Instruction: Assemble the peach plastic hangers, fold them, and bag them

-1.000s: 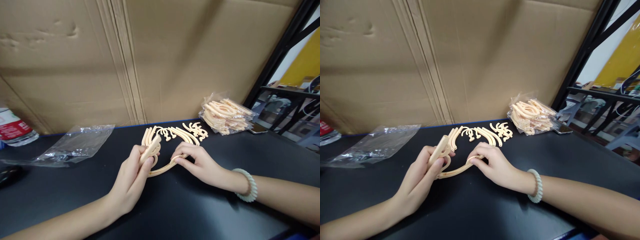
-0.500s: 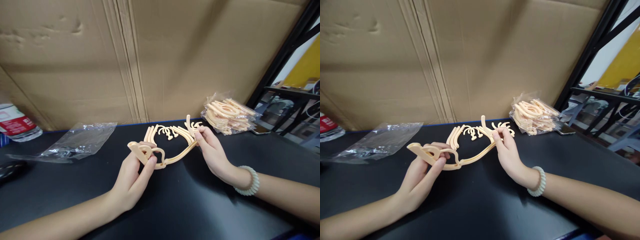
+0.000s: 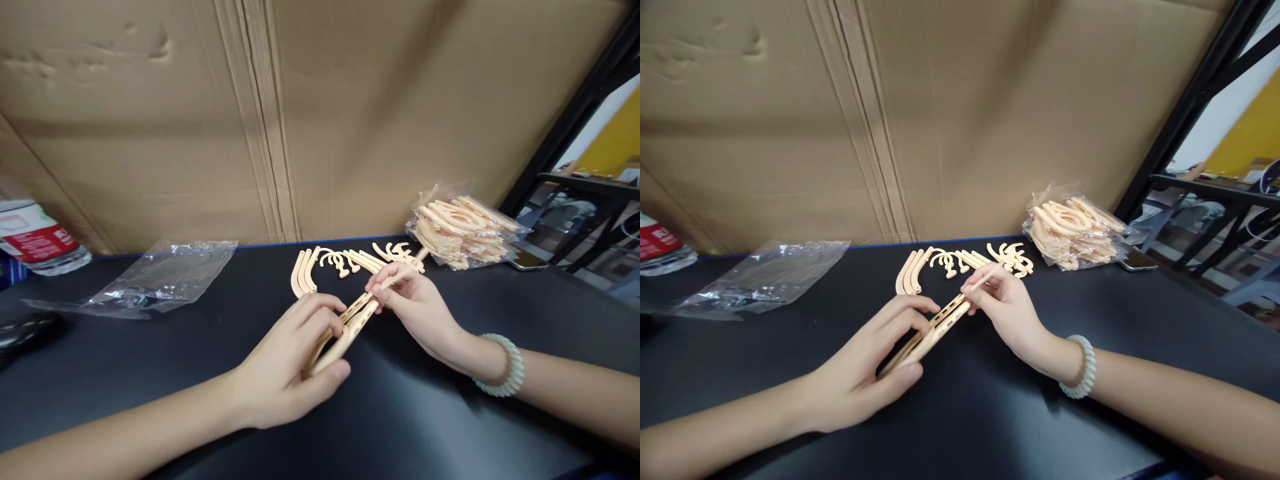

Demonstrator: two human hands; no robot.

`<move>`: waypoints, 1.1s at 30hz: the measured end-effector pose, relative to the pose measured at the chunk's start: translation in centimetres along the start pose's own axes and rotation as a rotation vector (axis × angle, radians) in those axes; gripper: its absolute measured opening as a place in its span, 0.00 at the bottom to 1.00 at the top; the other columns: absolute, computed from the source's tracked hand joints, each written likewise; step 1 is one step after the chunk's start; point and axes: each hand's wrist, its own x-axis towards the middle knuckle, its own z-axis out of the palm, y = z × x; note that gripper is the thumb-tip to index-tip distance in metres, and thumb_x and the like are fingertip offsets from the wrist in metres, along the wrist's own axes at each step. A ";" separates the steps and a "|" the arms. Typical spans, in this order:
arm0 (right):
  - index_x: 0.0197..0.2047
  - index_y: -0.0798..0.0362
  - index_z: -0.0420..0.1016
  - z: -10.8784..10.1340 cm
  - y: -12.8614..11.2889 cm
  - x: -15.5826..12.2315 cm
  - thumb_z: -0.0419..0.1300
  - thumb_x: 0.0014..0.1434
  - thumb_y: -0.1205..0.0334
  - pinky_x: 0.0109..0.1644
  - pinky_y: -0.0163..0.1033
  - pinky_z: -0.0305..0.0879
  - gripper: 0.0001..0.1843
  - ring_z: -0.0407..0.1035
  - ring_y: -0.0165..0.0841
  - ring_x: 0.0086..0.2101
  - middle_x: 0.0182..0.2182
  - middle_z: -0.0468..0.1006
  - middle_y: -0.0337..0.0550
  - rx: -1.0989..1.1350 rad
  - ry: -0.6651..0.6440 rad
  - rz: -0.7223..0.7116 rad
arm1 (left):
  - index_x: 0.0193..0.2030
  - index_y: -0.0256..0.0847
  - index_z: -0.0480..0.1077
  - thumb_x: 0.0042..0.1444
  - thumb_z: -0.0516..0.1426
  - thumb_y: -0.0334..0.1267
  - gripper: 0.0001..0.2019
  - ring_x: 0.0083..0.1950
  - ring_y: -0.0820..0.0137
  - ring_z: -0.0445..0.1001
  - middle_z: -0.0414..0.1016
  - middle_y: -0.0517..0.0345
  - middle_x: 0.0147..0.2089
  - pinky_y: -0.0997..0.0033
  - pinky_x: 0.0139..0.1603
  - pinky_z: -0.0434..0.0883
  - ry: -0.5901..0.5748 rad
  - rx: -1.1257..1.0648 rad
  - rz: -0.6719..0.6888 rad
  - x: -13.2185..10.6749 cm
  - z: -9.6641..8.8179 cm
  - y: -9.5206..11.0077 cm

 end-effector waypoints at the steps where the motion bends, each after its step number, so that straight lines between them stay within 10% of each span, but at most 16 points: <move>1: 0.31 0.52 0.70 0.1 -0.2 -0.1 0.67 0.54 0.59 0.30 0.35 0.71 0.10 0.70 0.28 0.28 0.30 0.75 0.38 -0.010 -0.028 -0.006 | 0.44 0.41 0.64 0.59 0.55 0.36 0.06 0.53 0.62 0.67 0.65 0.50 0.55 0.62 0.54 0.65 -0.034 -0.017 0.012 0.0 0.0 0.0; 10: 0.35 0.53 0.75 0.7 -0.5 -1.5 0.61 0.61 0.65 0.37 0.36 0.70 0.02 0.73 0.30 0.35 0.34 0.78 0.43 -0.203 -0.323 -0.245 | 0.41 0.40 0.68 0.59 0.57 0.36 0.05 0.33 0.71 0.68 0.73 0.61 0.34 0.71 0.35 0.66 0.001 -0.158 -0.279 0.5 0.6 -0.7; 19: 0.42 0.51 0.78 0.3 -0.8 -1.6 0.56 0.64 0.71 0.37 0.35 0.70 0.10 0.73 0.29 0.35 0.36 0.76 0.43 -0.487 -0.388 -0.461 | 0.44 0.40 0.75 0.63 0.55 0.37 0.09 0.36 0.71 0.72 0.79 0.59 0.37 0.74 0.37 0.67 -0.050 -0.229 -0.317 0.8 0.2 -0.8; 25: 0.42 0.55 0.77 0.2 -0.7 -1.6 0.56 0.64 0.73 0.36 0.34 0.70 0.10 0.72 0.29 0.34 0.35 0.76 0.45 -0.606 -0.397 -0.597 | 0.44 0.40 0.74 0.68 0.49 0.38 0.12 0.30 0.73 0.69 0.77 0.60 0.33 0.76 0.32 0.65 -0.085 -0.075 -0.246 0.3 0.5 -0.8; 33: 0.37 0.55 0.78 0.2 -2.7 -1.7 0.51 0.64 0.73 0.30 0.42 0.70 0.14 0.73 0.36 0.30 0.30 0.80 0.46 -1.145 -0.603 -1.174 | 0.34 0.36 0.69 0.70 0.44 0.36 0.17 0.23 0.71 0.63 0.67 0.59 0.26 0.70 0.25 0.60 -0.168 0.509 0.132 0.3 0.2 -0.7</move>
